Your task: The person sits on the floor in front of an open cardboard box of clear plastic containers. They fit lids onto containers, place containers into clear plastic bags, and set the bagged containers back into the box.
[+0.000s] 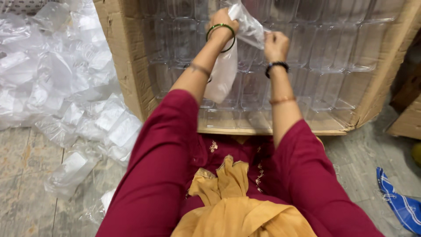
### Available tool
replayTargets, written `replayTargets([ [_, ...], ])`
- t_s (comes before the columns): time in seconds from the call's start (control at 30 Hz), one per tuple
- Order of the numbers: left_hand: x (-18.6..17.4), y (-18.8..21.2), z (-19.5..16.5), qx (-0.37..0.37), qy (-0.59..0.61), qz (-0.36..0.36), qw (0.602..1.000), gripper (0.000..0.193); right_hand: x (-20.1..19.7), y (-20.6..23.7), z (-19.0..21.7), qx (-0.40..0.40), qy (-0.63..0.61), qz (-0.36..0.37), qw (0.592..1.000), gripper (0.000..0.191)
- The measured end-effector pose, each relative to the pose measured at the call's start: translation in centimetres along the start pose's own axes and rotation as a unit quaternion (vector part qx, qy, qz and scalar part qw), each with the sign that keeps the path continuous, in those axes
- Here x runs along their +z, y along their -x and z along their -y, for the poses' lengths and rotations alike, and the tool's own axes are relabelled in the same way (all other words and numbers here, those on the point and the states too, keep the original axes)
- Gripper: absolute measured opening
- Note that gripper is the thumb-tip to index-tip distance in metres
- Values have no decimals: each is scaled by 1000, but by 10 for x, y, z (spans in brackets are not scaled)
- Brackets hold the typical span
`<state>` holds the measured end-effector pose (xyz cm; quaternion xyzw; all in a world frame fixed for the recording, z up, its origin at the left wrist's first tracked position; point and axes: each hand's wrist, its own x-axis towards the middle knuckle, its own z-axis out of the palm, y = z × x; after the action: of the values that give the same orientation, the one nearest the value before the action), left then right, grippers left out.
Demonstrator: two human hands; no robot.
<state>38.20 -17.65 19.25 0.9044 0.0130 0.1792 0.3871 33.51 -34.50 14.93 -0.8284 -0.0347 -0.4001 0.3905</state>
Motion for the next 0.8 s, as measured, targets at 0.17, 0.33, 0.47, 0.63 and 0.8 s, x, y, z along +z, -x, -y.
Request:
replayTargets([
  [0.17, 1, -9, 17, -165, 188, 111, 962, 41, 20, -7, 27, 182, -231, 7, 956, 22],
  [0.33, -61, 77, 111, -43, 462, 97, 881, 41, -13, 90, 76, 10, -339, 98, 936, 26],
  [0.47, -111, 246, 241, -117, 433, 92, 889, 37, -1, 246, 95, 141, -412, 295, 851, 20],
  [0.63, -90, 380, 345, -282, 146, 287, 904, 33, 41, 379, 65, 421, -340, 520, 661, 32],
  [0.8, -83, 402, 349, -242, -79, 264, 930, 28, 34, 369, 55, 128, -204, 609, 756, 33],
])
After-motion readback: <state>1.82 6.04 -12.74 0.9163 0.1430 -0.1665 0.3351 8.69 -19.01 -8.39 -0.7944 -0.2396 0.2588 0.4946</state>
